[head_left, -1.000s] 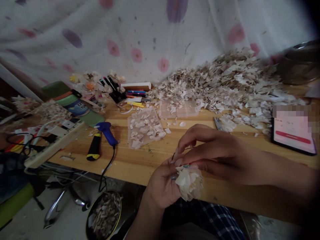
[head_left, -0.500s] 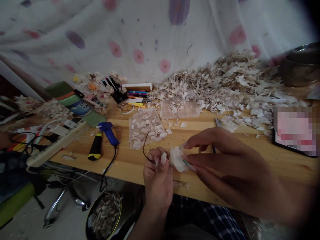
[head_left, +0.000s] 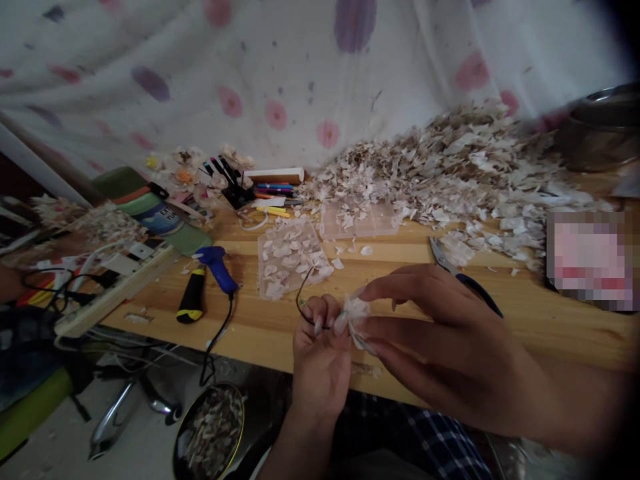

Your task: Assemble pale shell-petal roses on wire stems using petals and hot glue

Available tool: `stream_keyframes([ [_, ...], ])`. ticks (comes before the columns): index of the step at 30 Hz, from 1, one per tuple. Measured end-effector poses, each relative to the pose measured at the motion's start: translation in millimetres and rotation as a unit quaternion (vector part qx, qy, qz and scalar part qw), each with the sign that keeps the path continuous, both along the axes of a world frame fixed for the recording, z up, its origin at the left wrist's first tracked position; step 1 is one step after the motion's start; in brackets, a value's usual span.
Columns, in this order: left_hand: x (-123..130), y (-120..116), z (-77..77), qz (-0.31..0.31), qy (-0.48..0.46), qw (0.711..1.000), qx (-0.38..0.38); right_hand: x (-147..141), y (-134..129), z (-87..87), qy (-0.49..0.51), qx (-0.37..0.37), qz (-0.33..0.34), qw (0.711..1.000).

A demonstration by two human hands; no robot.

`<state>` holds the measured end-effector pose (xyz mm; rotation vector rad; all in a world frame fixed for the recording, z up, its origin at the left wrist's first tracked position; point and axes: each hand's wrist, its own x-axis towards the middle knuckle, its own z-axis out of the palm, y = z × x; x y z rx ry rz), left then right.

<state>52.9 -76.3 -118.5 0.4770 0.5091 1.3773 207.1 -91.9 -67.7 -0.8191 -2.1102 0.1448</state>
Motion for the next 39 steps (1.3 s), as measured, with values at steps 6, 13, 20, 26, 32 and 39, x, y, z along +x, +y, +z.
stream_keyframes([
  [6, -2.1, 5.0, 3.2, -0.154, -0.103, 0.978, -0.101, 4.8, 3.6, 6.6, 0.069, -0.019, 0.002, 0.997],
  [13, -0.9, 6.5, 3.8, -0.197, -0.119, 0.967, -0.111, 7.9, 11.0, 8.5, 0.047, -0.061, 0.035, 0.996],
  [20, 2.1, 6.6, 2.8, -0.191, -0.132, 0.965, -0.124, 8.3, 16.7, 9.3, -0.010, -0.151, 0.119, 0.981],
  [26, 3.1, 7.7, -2.1, -0.205, -0.114, 0.966, -0.109, 9.6, 18.2, 13.9, -0.010, -0.175, 0.130, 0.976],
  [32, 3.3, 4.6, -9.1, -0.179, -0.031, 0.978, -0.104, 11.2, 22.0, 16.8, 0.006, -0.169, 0.113, 0.979],
  [39, 4.0, 2.8, -8.1, -0.066, 0.062, 0.996, 0.003, 17.2, 21.2, 22.6, -0.039, -0.170, 0.113, 0.978],
])
